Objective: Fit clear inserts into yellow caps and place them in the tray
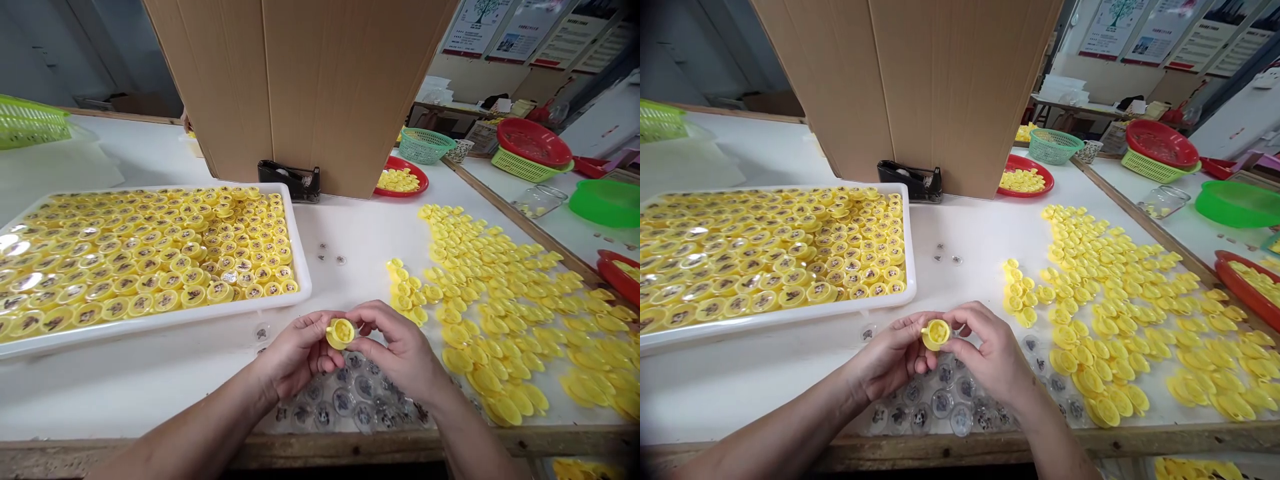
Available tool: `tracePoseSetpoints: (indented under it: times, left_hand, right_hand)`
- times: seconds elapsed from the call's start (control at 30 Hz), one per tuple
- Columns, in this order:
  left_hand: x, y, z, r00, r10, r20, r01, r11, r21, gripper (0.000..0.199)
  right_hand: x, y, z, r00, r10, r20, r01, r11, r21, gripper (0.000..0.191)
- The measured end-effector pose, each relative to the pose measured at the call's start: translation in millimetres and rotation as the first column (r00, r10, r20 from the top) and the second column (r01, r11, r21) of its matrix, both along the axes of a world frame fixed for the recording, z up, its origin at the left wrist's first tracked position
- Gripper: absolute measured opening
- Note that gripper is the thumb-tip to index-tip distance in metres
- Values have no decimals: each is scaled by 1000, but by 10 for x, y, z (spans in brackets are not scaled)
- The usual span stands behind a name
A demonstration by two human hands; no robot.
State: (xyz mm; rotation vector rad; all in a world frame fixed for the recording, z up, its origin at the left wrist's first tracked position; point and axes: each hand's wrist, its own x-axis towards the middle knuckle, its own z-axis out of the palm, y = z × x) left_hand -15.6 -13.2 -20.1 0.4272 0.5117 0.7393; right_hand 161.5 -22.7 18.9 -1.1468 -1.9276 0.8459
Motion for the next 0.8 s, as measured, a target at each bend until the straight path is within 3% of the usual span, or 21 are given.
tracePoseSetpoints:
  times: [0.2, 0.33, 0.47, 0.63, 0.8]
  left_hand:
    - [2, -13, 26, 998, 54, -33, -54, 998, -10, 20]
    - [8, -24, 21, 997, 62, -50, -62, 998, 11, 19]
    - [11, -23, 2, 997, 52, -60, -50, 998, 29, 23]
    - [24, -21, -5, 993, 72, -93, -69, 997, 40, 28]
    - [42, -33, 2, 987, 85, -136, -76, 994, 73, 29]
  right_hand:
    - [-12, -36, 36, 998, -56, 12, 56, 998, -34, 18]
    - [-16, -37, 78, 998, -24, 61, 24, 1000, 5, 16]
    - [-43, -55, 99, 984, -82, 160, 73, 995, 60, 22]
    - [-51, -83, 102, 957, -16, 289, -37, 983, 178, 30]
    - [-43, -110, 81, 913, -2, 409, -93, 973, 212, 24]
